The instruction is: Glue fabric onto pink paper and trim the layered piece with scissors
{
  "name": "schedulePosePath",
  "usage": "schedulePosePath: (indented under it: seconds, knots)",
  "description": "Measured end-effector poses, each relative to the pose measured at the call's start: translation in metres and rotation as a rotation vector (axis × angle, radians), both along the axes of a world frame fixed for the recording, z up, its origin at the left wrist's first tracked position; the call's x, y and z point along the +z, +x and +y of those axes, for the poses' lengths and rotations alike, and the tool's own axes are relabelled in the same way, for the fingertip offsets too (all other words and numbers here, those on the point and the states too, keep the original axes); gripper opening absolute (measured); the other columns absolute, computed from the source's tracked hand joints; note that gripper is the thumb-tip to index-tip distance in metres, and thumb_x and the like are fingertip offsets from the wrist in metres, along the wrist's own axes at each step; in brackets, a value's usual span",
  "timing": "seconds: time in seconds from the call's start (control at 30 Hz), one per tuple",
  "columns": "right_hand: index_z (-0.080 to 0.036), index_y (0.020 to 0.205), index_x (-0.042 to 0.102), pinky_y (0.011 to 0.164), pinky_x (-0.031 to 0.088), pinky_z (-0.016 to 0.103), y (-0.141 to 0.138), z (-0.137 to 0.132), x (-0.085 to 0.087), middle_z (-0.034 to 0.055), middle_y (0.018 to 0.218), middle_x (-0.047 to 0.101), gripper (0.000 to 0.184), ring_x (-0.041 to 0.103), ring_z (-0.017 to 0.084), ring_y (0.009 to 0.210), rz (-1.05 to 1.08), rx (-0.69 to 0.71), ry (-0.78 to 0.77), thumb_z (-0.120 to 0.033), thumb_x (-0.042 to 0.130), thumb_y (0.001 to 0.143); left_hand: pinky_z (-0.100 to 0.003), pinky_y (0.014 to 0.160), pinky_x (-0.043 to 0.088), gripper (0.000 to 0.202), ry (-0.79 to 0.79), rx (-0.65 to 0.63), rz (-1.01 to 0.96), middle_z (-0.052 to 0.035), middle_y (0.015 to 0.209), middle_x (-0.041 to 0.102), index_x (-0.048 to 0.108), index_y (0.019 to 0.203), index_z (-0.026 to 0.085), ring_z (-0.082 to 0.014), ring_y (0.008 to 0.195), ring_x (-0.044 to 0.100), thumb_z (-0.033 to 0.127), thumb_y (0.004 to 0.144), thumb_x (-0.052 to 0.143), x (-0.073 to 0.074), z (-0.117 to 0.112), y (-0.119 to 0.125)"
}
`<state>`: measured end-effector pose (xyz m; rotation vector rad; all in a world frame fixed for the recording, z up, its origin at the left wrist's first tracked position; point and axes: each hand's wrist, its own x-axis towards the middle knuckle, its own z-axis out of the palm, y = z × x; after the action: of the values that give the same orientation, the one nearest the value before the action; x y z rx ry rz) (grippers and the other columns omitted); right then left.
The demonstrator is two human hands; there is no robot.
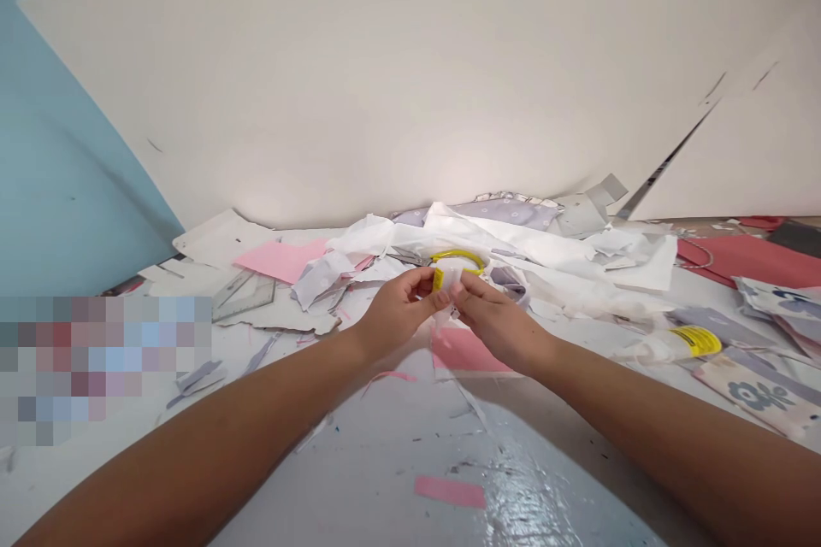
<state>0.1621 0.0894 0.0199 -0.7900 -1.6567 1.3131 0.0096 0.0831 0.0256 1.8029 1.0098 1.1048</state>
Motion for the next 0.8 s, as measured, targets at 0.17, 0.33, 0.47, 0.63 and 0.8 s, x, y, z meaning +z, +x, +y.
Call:
schedulePosePath:
  seconds: [0.17, 0.33, 0.47, 0.63, 0.8]
  knots:
    - [-0.023, 0.099, 0.055, 0.086, 0.039, 0.034, -0.003, 0.0, -0.001, 0.0027, 0.099, 0.058, 0.028, 0.051, 0.019, 0.096, 0.03, 0.063, 0.034, -0.042, 0.048, 0.079, -0.024, 0.064, 0.04, 0.028, 0.028, 0.026, 0.099, 0.0002, 0.077, 0.053, 0.055, 0.083, 0.018, -0.013, 0.072, 0.048, 0.044, 0.077, 0.048, 0.001, -0.001, 0.002]
    - [-0.023, 0.1, 0.053, 0.085, 0.039, 0.034, -0.005, 0.001, -0.008, 0.0027, 0.104, 0.057, 0.027, 0.05, 0.018, 0.099, 0.02, -0.005, 0.045, -0.04, 0.049, 0.08, -0.023, 0.057, 0.036, 0.028, 0.112, 0.116, 0.206, 0.0023, 0.067, 0.046, 0.052, 0.073, 0.017, -0.0106, 0.063, 0.041, 0.043, 0.079, 0.044, -0.001, -0.004, 0.004]
    - [-0.023, 0.098, 0.053, 0.084, 0.039, 0.034, -0.007, 0.002, -0.011, 0.0031, 0.105, 0.057, 0.026, 0.05, 0.018, 0.1, 0.02, -0.035, 0.066, -0.04, 0.048, 0.08, -0.022, 0.057, 0.035, 0.027, 0.151, 0.131, 0.231, 0.0021, 0.068, 0.046, 0.052, 0.074, 0.017, -0.0108, 0.064, 0.041, 0.042, 0.08, 0.043, -0.003, -0.004, 0.004]
    - [-0.022, 0.098, 0.052, 0.082, 0.04, 0.032, -0.009, 0.002, -0.011, 0.0035, 0.105, 0.057, 0.026, 0.05, 0.018, 0.1, 0.002, -0.049, 0.087, -0.041, 0.047, 0.08, -0.022, 0.057, 0.034, 0.029, 0.166, 0.126, 0.247, 0.0022, 0.068, 0.046, 0.052, 0.074, 0.017, -0.0108, 0.064, 0.041, 0.044, 0.081, 0.041, -0.004, -0.003, 0.003]
    - [-0.022, 0.098, 0.053, 0.082, 0.039, 0.032, -0.009, 0.003, -0.013, 0.003, 0.104, 0.057, 0.026, 0.05, 0.018, 0.099, -0.01, -0.07, 0.114, -0.041, 0.046, 0.081, -0.022, 0.054, 0.032, 0.032, 0.163, 0.15, 0.258, 0.0026, 0.064, 0.043, 0.052, 0.07, 0.017, -0.0106, 0.061, 0.039, 0.046, 0.079, 0.042, -0.004, -0.003, 0.003]
